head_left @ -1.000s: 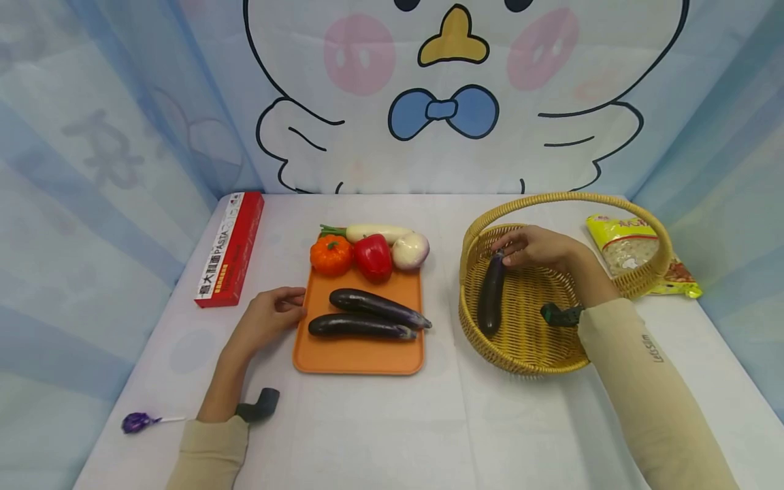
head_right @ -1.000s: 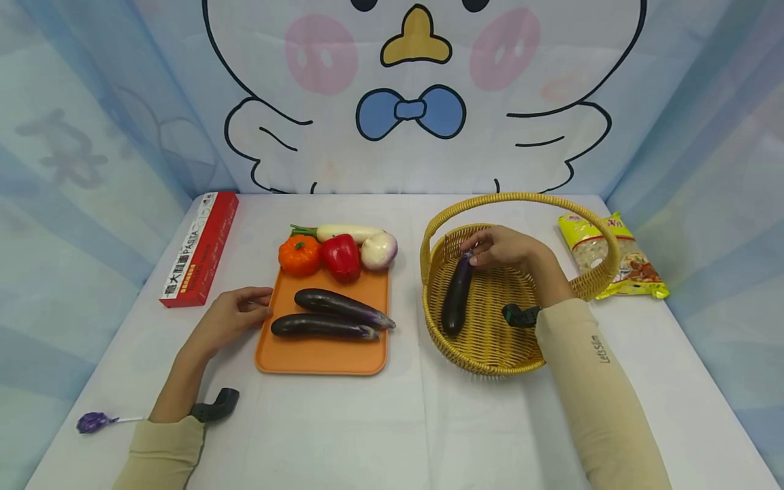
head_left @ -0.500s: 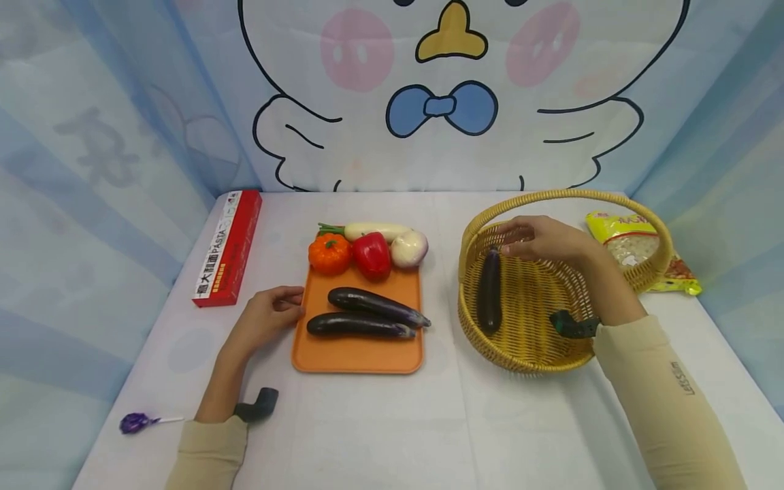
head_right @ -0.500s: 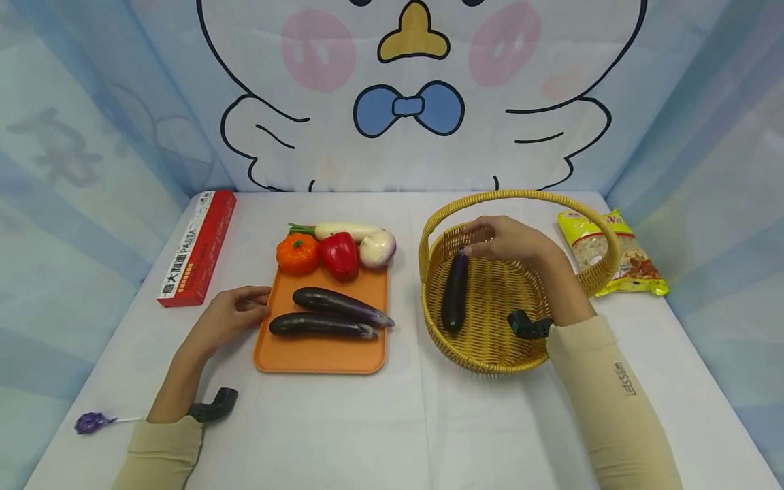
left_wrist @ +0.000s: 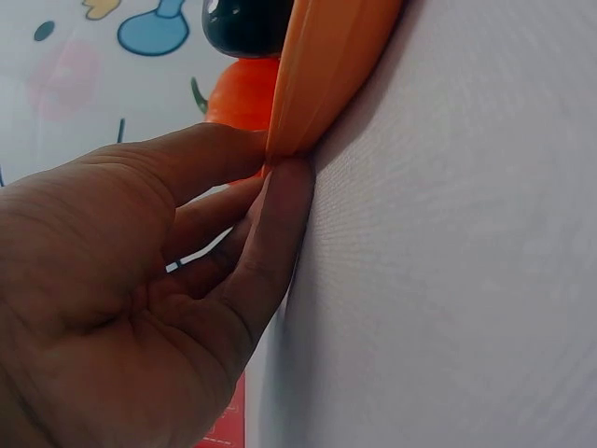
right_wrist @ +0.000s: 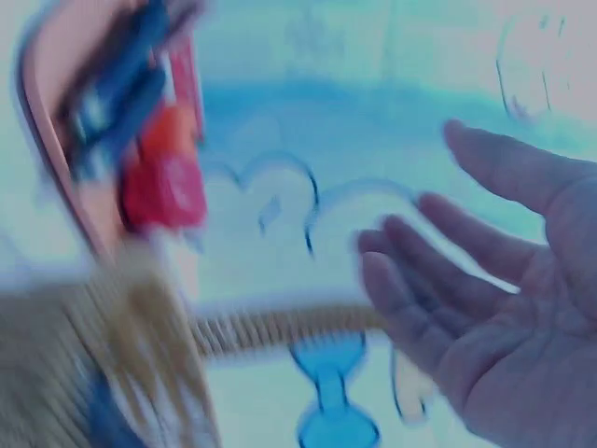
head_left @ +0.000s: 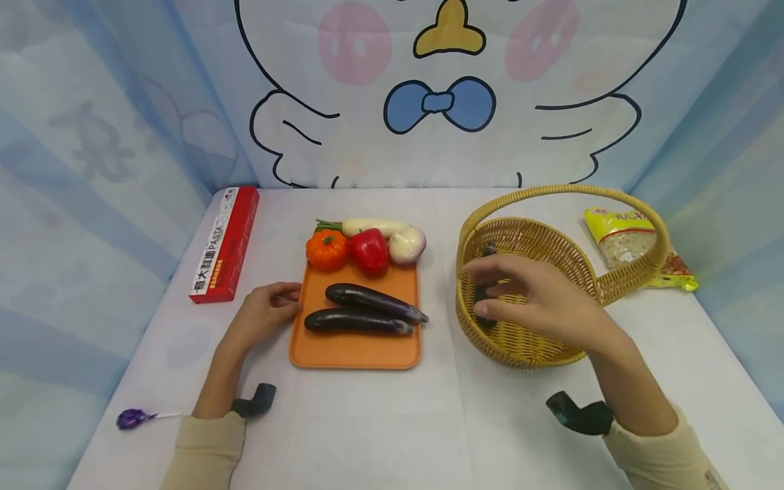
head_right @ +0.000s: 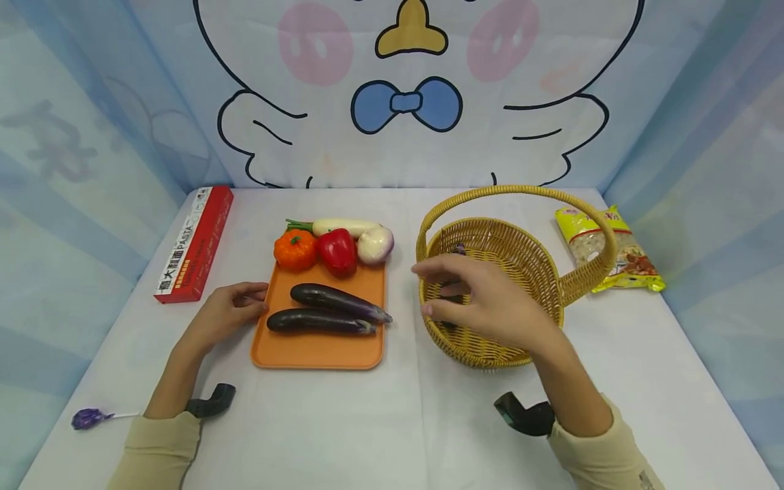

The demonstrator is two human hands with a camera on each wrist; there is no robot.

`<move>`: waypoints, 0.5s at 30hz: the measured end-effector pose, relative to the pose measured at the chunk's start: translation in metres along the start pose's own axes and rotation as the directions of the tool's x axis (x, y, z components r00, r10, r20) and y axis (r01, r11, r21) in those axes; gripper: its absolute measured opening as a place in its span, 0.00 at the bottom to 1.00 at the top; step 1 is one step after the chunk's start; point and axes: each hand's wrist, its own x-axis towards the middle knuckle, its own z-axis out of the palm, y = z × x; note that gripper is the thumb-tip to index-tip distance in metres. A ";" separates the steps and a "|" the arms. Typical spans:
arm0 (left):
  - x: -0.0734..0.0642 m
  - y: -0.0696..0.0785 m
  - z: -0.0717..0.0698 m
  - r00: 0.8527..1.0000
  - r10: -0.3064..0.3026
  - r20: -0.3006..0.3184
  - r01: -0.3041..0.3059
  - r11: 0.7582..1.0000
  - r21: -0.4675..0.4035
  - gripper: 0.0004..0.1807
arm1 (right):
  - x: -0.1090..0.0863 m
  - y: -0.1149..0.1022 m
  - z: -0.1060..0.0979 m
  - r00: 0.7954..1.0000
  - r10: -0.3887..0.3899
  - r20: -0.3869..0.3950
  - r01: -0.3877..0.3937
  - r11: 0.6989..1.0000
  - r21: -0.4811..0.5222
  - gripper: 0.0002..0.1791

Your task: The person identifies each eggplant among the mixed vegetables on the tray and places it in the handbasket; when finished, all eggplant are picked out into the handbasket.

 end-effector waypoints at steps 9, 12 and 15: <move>0.000 0.001 0.000 1.000 0.011 -0.005 -0.011 1.000 0.002 0.26 | 0.008 -0.010 0.087 0.987 -0.116 -0.111 0.124 0.989 0.075 0.28; -0.001 0.001 0.000 1.000 0.006 -0.005 -0.006 1.000 0.006 0.26 | 0.012 -0.004 0.109 0.989 -0.056 -0.140 0.067 0.995 0.076 0.28; -0.001 0.001 0.000 1.000 0.005 -0.002 -0.005 1.000 0.008 0.26 | 0.017 0.002 0.127 0.989 -0.012 -0.149 0.021 0.998 0.053 0.29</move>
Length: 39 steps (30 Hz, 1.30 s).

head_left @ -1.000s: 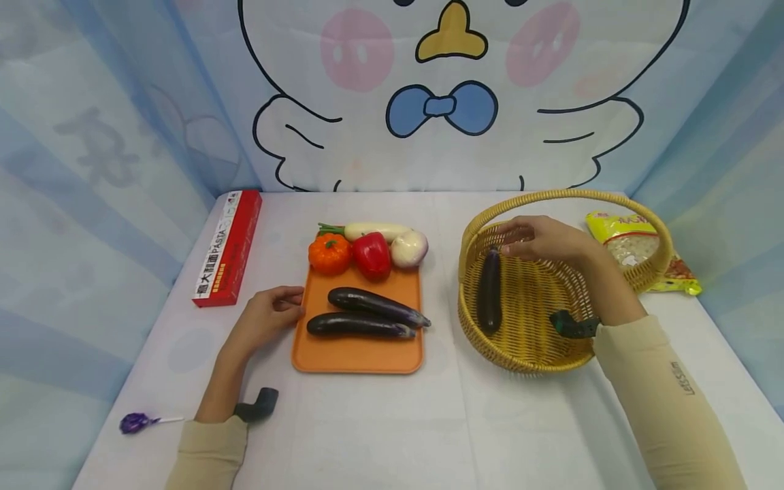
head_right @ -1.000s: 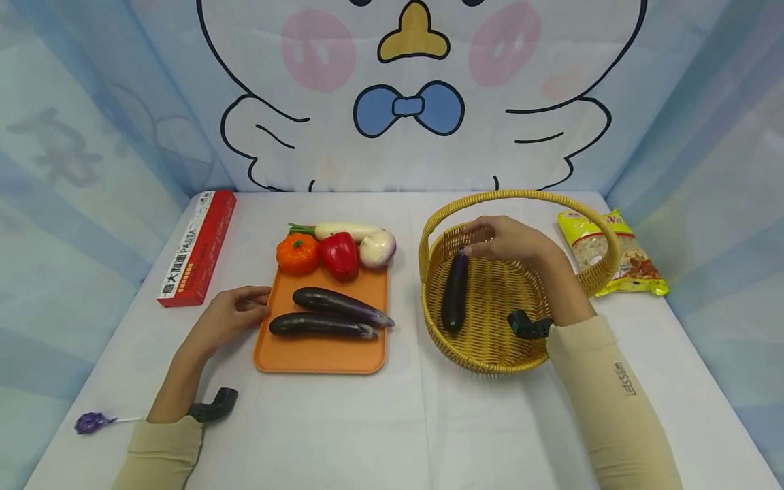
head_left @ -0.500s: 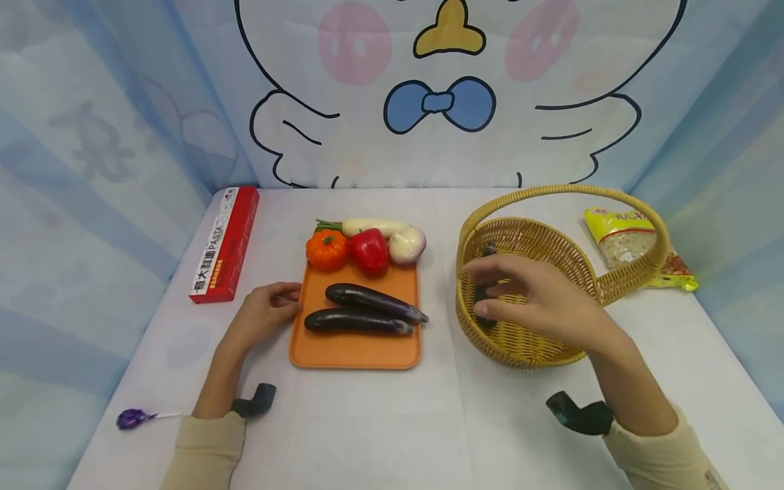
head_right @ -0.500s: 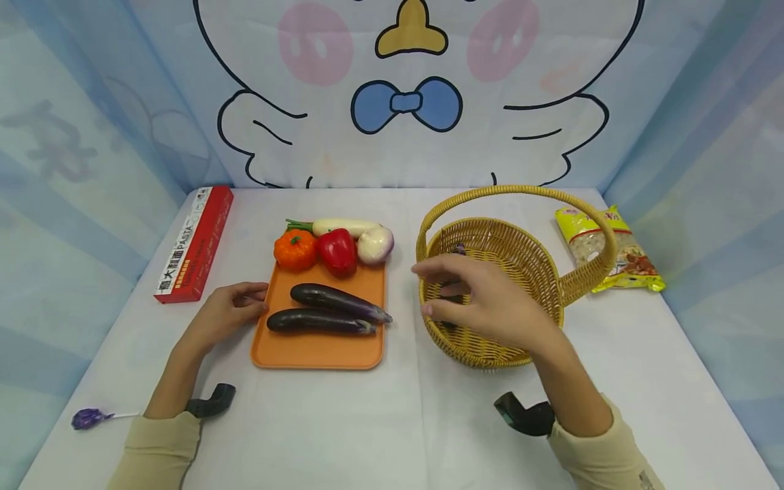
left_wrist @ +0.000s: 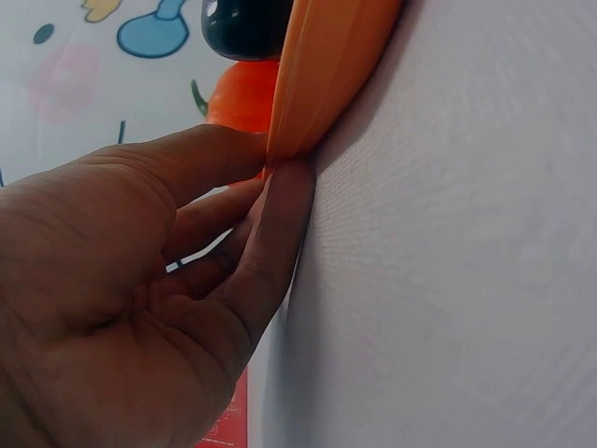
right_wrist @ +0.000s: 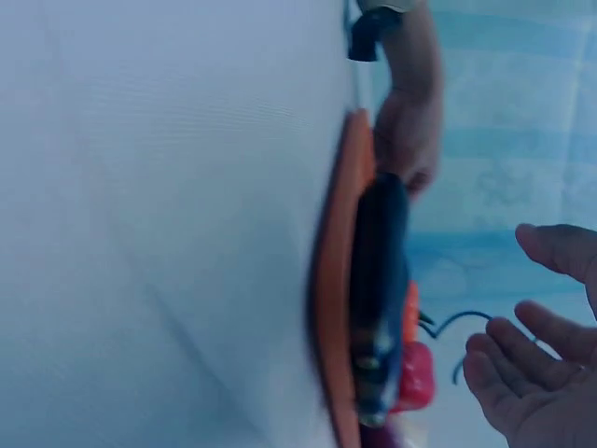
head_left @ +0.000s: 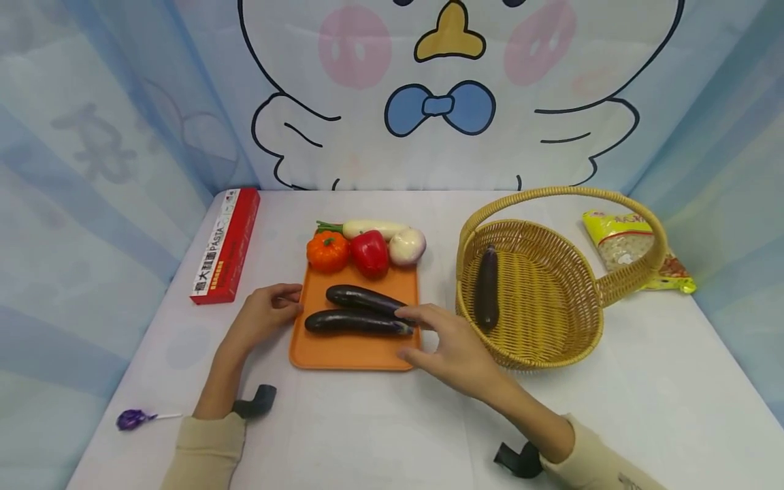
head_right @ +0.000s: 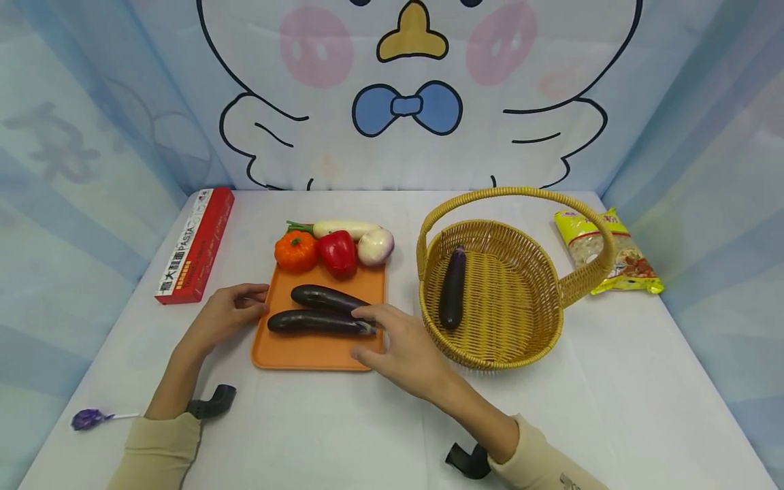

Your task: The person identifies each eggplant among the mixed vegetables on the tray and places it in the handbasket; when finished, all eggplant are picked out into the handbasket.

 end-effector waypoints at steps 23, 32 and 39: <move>0.002 0.001 -0.001 1.000 0.027 -0.001 -0.027 1.000 -0.002 0.25 | 0.022 0.025 0.031 0.992 0.122 -0.014 -0.122 0.978 -0.167 0.29; 0.001 0.000 -0.002 1.000 0.001 -0.002 -0.001 1.000 -0.001 0.26 | 0.029 0.035 0.035 0.987 0.162 0.007 -0.159 0.976 -0.152 0.26; 0.001 -0.001 -0.001 1.000 -0.004 0.000 0.004 1.000 -0.001 0.26 | 0.033 0.041 0.038 0.986 0.163 0.013 -0.160 0.976 -0.148 0.25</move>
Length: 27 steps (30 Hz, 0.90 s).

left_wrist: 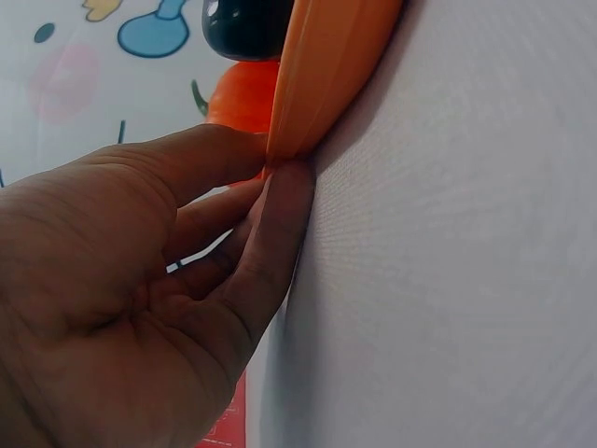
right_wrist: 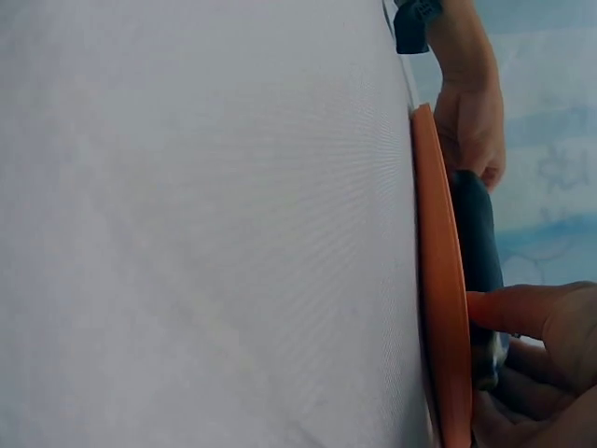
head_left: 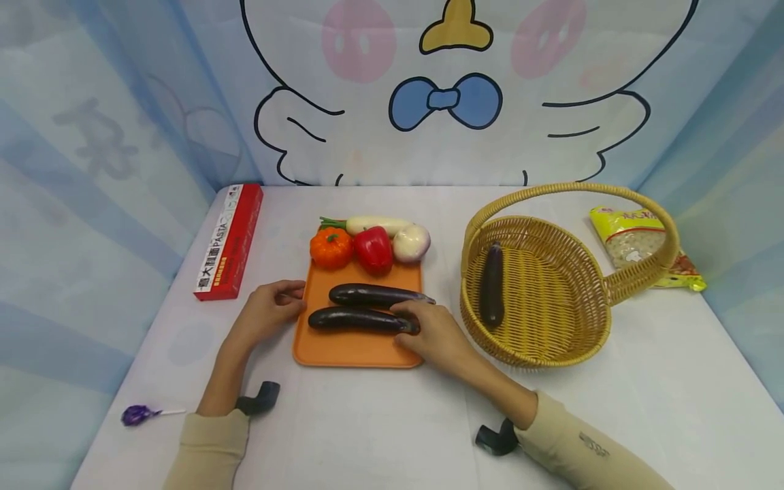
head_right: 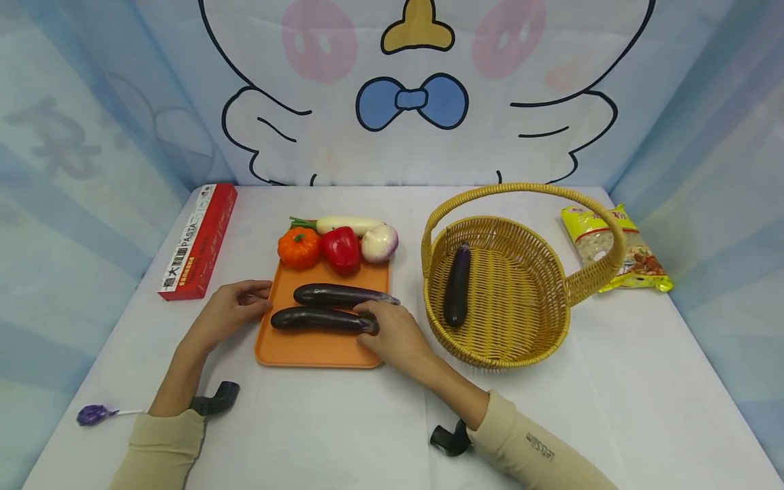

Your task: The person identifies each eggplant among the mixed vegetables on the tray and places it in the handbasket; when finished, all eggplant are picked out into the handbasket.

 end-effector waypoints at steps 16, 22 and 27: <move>0.000 0.002 0.001 1.000 0.005 0.001 -0.005 1.000 0.007 0.26 | 0.000 0.005 0.000 0.999 0.018 -0.036 -0.015 0.997 0.081 0.17; -0.001 0.004 0.001 1.000 -0.007 0.004 0.007 1.000 0.006 0.26 | -0.003 0.002 -0.002 0.999 0.027 -0.045 -0.019 0.985 0.171 0.17; -0.001 0.004 0.000 1.000 -0.007 0.000 0.007 1.000 0.008 0.26 | -0.005 -0.004 -0.008 0.998 0.022 -0.065 -0.007 0.974 0.224 0.17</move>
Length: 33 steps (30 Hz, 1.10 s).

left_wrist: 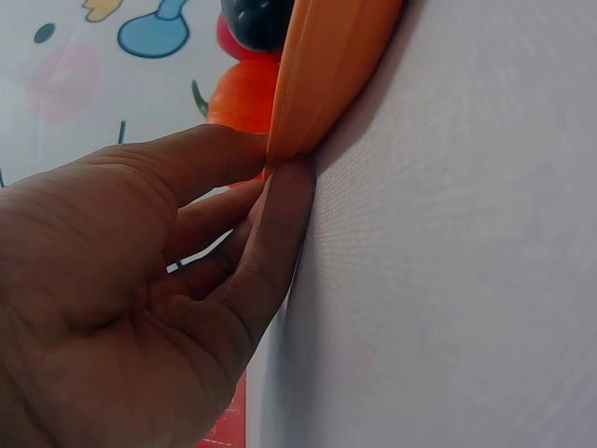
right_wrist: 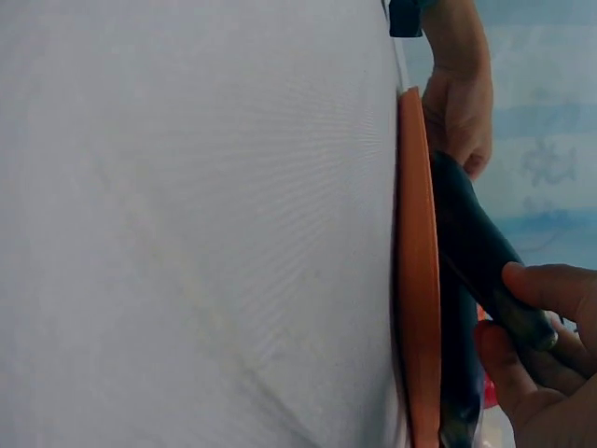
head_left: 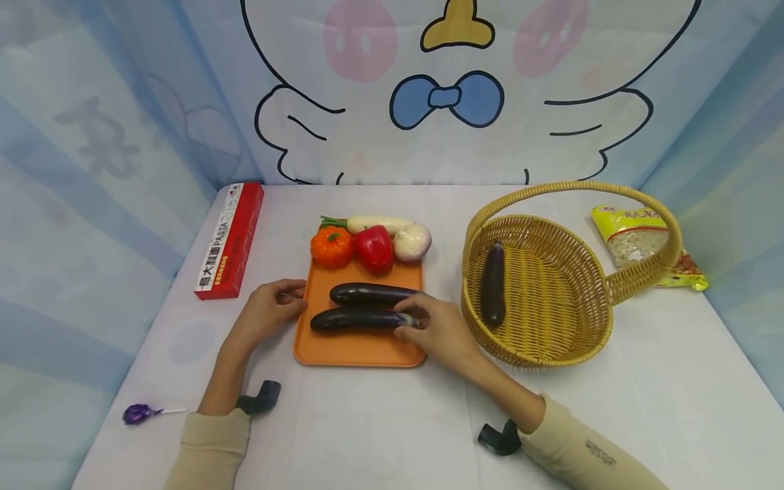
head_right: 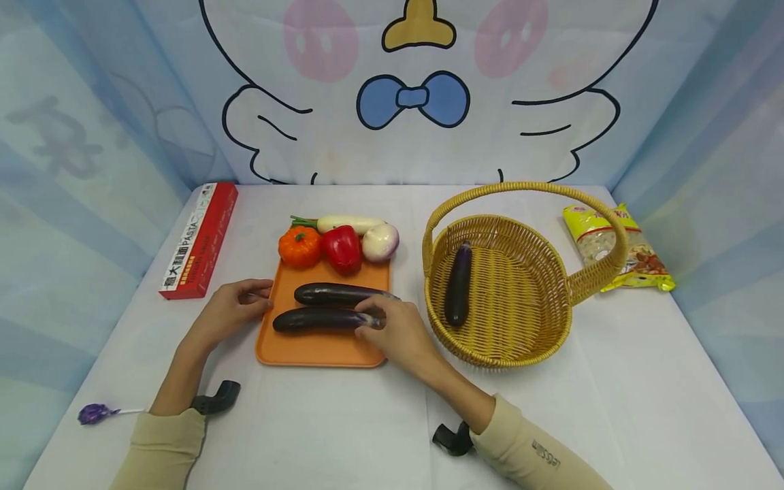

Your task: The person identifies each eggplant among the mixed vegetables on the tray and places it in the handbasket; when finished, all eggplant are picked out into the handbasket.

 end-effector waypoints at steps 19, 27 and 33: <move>0.001 -0.001 0.000 1.000 -0.002 0.011 0.002 1.000 -0.002 0.27 | -0.006 -0.030 -0.024 1.000 -0.019 -0.003 0.019 0.990 0.143 0.15; 0.002 -0.002 0.000 1.000 0.015 0.013 -0.015 1.000 -0.006 0.27 | -0.013 -0.046 -0.044 0.997 -0.072 -0.008 0.073 0.984 0.160 0.15; 0.003 -0.003 0.000 1.000 0.003 0.014 -0.003 1.000 0.000 0.27 | -0.016 -0.055 -0.062 0.995 -0.099 0.016 0.095 0.981 0.167 0.15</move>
